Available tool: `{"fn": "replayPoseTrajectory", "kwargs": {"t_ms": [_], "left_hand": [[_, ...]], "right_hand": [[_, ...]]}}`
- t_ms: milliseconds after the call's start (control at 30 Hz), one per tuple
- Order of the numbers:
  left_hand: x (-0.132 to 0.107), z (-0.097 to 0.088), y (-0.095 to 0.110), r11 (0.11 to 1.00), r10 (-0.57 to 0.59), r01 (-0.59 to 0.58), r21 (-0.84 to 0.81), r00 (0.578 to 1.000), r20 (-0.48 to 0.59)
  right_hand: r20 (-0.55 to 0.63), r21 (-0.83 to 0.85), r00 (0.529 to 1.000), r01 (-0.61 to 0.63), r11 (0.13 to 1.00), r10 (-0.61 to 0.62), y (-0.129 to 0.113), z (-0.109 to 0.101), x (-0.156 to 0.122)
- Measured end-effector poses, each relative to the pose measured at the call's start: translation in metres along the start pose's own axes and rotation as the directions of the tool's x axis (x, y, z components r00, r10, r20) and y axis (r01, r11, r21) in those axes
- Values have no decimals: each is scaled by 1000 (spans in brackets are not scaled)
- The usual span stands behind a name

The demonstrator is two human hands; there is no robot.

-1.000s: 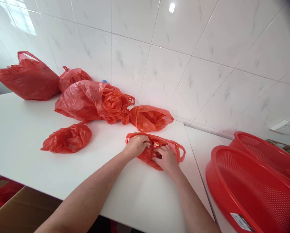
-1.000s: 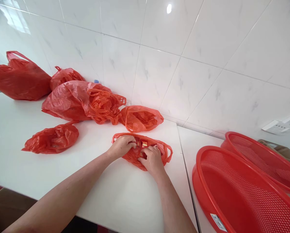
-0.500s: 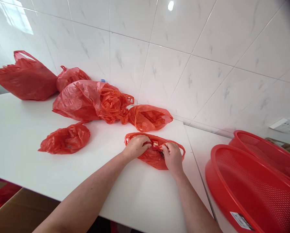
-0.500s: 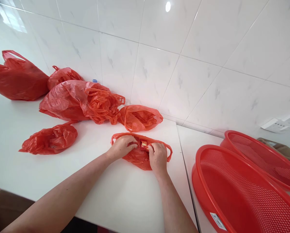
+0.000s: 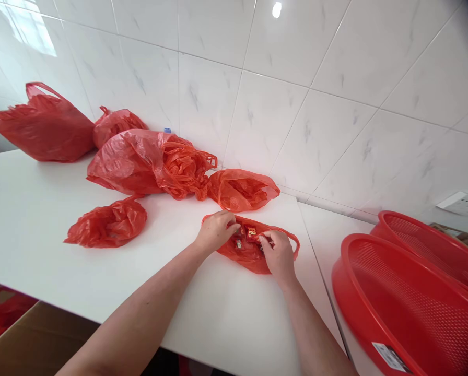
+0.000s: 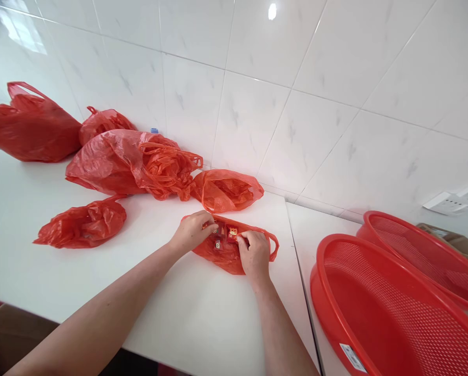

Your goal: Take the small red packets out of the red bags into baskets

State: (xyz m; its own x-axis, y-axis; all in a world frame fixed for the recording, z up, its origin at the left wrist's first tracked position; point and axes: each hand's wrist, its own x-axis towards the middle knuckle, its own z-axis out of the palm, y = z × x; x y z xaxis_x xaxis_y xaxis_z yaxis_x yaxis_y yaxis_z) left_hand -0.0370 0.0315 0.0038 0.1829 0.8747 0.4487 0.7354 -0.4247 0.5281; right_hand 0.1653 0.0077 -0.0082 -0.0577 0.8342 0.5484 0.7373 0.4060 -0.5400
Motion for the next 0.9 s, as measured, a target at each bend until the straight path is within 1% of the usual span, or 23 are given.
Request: {"fn": "replayPoseTrajectory", "kwargs": {"t_ms": [67, 133, 200, 267, 367, 467, 600, 667, 733, 800, 900], "left_hand": [[3, -4, -7, 997, -64, 64, 48, 998, 2], [5, -8, -13, 990, -115, 111, 91, 992, 42], [6, -11, -16, 980, -148, 134, 145, 985, 90], [6, -13, -18, 970, -163, 135, 201, 978, 132], [5, -12, -17, 962, -152, 104, 253, 972, 178], [3, -9, -15, 956, -135, 77, 284, 972, 190], [2, -4, -14, 945, -138, 83, 316, 978, 157], [2, -2, -15, 941, -149, 95, 326, 978, 146], [3, -1, -17, 934, -170, 117, 336, 976, 132], [4, -1, -19, 929, -190, 141, 343, 975, 112], [6, -4, -19, 926, -194, 157, 343, 978, 76]], "right_hand": [[13, -8, 999, 30, 1000, -30, 0, 1, 0], [23, -32, 998, 60, 998, -60, -1, 3, 0], [57, -66, 994, 96, 993, -92, -1, 4, 0], [129, -96, 984, 135, 986, -122, -1, 6, 0], [227, -104, 964, 168, 980, -141, -1, 7, -1], [258, -100, 957, 162, 982, -131, -1, 8, -3], [277, -110, 955, 146, 983, -111, 0, 11, -3], [277, -98, 953, 155, 983, -122, 0, 11, -3], [251, -89, 960, 153, 984, -126, -1, 10, -3], [189, -92, 977, 122, 988, -102, -1, 6, -2], [92, -113, 995, 37, 993, -27, 1, 0, 0]]}}
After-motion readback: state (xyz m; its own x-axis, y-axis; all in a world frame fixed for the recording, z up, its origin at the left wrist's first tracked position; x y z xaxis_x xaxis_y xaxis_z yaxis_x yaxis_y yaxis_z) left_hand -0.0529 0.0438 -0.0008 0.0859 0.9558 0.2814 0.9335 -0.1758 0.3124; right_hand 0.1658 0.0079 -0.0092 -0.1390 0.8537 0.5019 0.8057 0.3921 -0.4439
